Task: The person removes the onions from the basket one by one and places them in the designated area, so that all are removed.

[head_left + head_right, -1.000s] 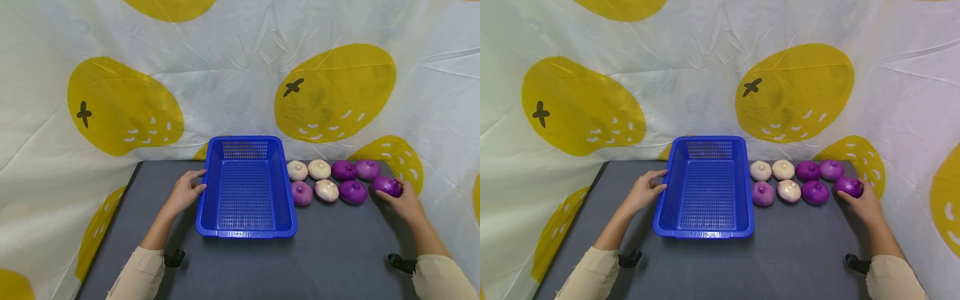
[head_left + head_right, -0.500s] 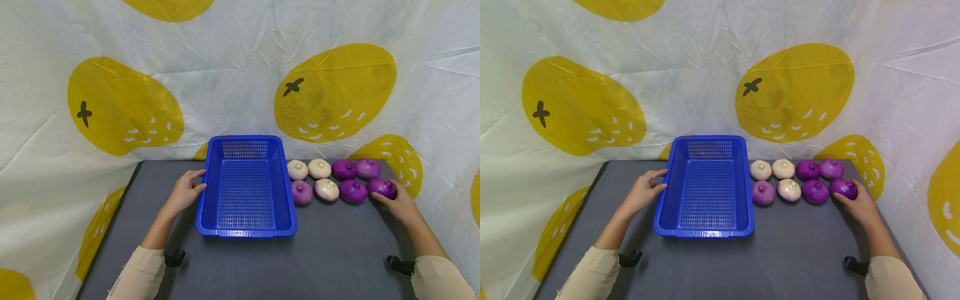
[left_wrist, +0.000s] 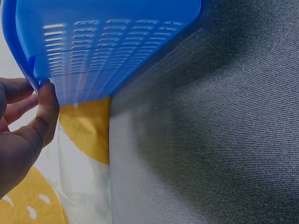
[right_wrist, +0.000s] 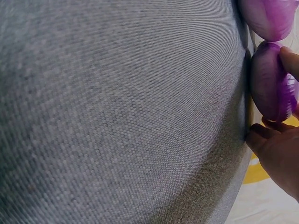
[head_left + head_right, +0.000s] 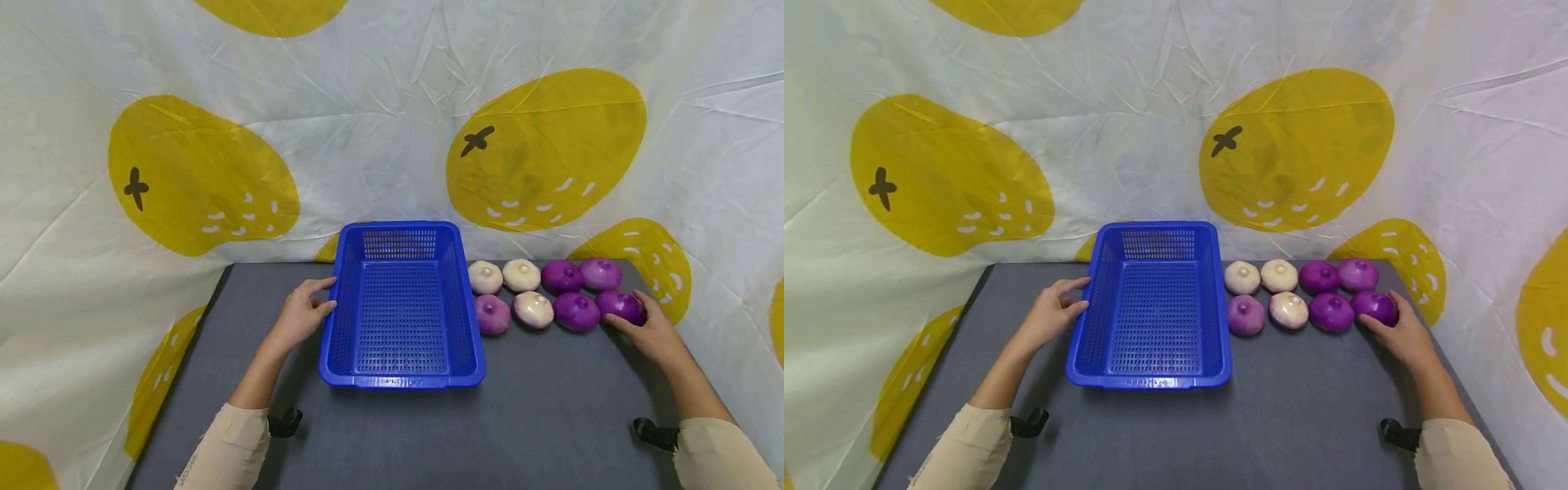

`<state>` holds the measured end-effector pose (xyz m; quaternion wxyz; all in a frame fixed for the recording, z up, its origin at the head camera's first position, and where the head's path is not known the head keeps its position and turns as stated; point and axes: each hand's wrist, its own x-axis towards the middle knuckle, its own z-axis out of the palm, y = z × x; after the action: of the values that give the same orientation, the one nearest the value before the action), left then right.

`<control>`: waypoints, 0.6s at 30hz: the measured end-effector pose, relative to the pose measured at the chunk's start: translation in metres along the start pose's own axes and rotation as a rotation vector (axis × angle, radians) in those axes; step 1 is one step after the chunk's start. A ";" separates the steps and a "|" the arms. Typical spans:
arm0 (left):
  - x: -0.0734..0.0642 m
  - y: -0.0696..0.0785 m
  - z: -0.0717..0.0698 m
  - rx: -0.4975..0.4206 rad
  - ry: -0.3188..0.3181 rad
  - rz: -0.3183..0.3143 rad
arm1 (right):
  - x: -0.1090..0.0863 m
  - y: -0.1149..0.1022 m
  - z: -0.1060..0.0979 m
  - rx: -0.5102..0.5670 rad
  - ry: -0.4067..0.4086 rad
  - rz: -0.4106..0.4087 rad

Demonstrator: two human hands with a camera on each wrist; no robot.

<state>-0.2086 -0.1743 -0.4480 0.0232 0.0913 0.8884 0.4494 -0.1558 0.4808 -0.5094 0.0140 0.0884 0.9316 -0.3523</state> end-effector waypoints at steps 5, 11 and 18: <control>-0.001 0.001 0.000 0.002 0.004 -0.008 | 0.000 -0.002 0.000 -0.021 0.005 0.000; -0.001 0.001 0.000 -0.007 0.004 -0.004 | -0.002 -0.003 -0.001 -0.024 -0.006 0.020; 0.001 0.002 0.001 -0.004 0.000 -0.002 | -0.004 -0.003 -0.002 -0.001 0.001 0.010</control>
<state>-0.2093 -0.1719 -0.4474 0.0237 0.0905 0.8876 0.4510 -0.1528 0.4793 -0.5052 0.0156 0.0933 0.9314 -0.3515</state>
